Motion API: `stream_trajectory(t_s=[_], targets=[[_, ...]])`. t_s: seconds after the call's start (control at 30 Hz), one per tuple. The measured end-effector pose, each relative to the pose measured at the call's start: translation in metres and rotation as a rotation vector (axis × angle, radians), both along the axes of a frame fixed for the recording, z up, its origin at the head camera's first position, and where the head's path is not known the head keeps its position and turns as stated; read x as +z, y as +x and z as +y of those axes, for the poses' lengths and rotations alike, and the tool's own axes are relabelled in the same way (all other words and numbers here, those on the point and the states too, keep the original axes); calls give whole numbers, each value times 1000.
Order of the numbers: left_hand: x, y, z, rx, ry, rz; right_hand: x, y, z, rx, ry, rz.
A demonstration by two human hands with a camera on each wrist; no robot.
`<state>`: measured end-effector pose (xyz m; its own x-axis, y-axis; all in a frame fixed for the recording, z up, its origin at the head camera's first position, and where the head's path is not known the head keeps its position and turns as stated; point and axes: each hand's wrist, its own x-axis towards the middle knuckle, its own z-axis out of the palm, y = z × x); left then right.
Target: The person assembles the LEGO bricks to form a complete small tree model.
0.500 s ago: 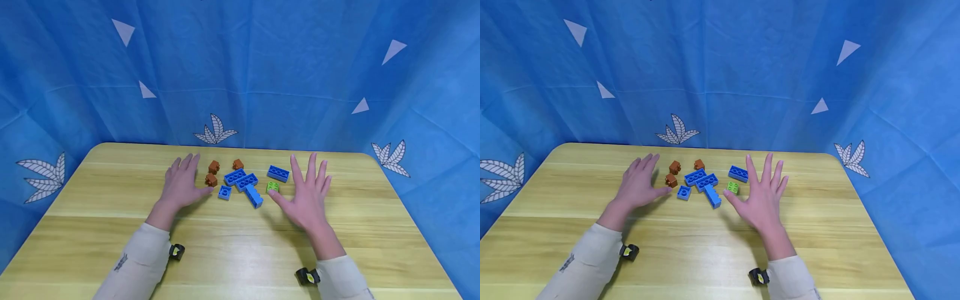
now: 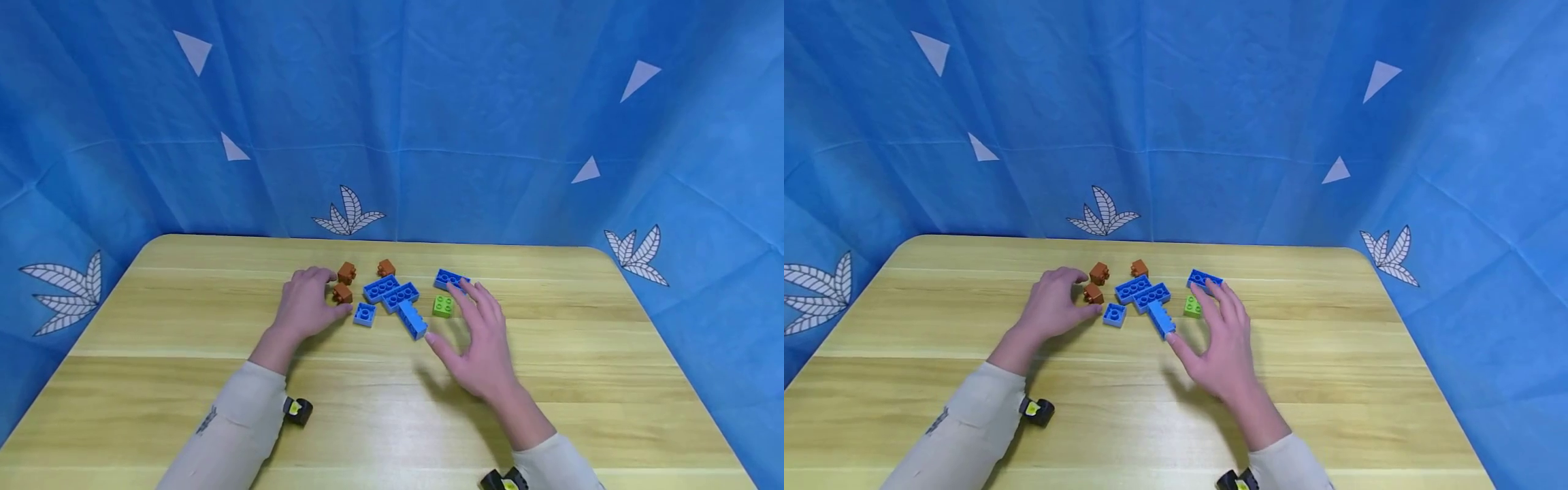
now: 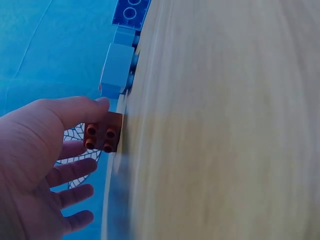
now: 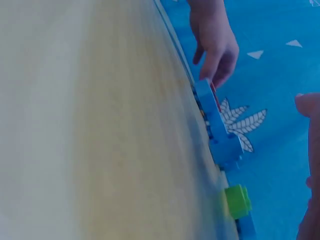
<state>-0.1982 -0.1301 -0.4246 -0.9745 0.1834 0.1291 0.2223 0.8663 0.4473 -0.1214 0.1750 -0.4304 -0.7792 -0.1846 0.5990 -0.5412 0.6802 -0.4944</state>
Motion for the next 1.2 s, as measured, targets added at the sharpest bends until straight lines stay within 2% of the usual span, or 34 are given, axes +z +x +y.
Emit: stream_trajectory(t_s=[0.2,0.3,0.5,0.7,0.97,1.2], targets=[[-4,-2,3,10,15,-14,-5,10,-1,57,-51,-73],[-6,-2,3,12,29,-12,-8,14,-3,110,-87,-112],[-6,-2,3,23,56,-18,-13,14,-7,222,-145,-116],[-8,-2,1,21,77,-25,-17,14,-9,243,-174,-108],[-9,-3,1,18,98,-26,-18,15,-10,257,-191,-145],[-7,4,-4,-1,216,-48,-22,13,-10,266,-213,-128]])
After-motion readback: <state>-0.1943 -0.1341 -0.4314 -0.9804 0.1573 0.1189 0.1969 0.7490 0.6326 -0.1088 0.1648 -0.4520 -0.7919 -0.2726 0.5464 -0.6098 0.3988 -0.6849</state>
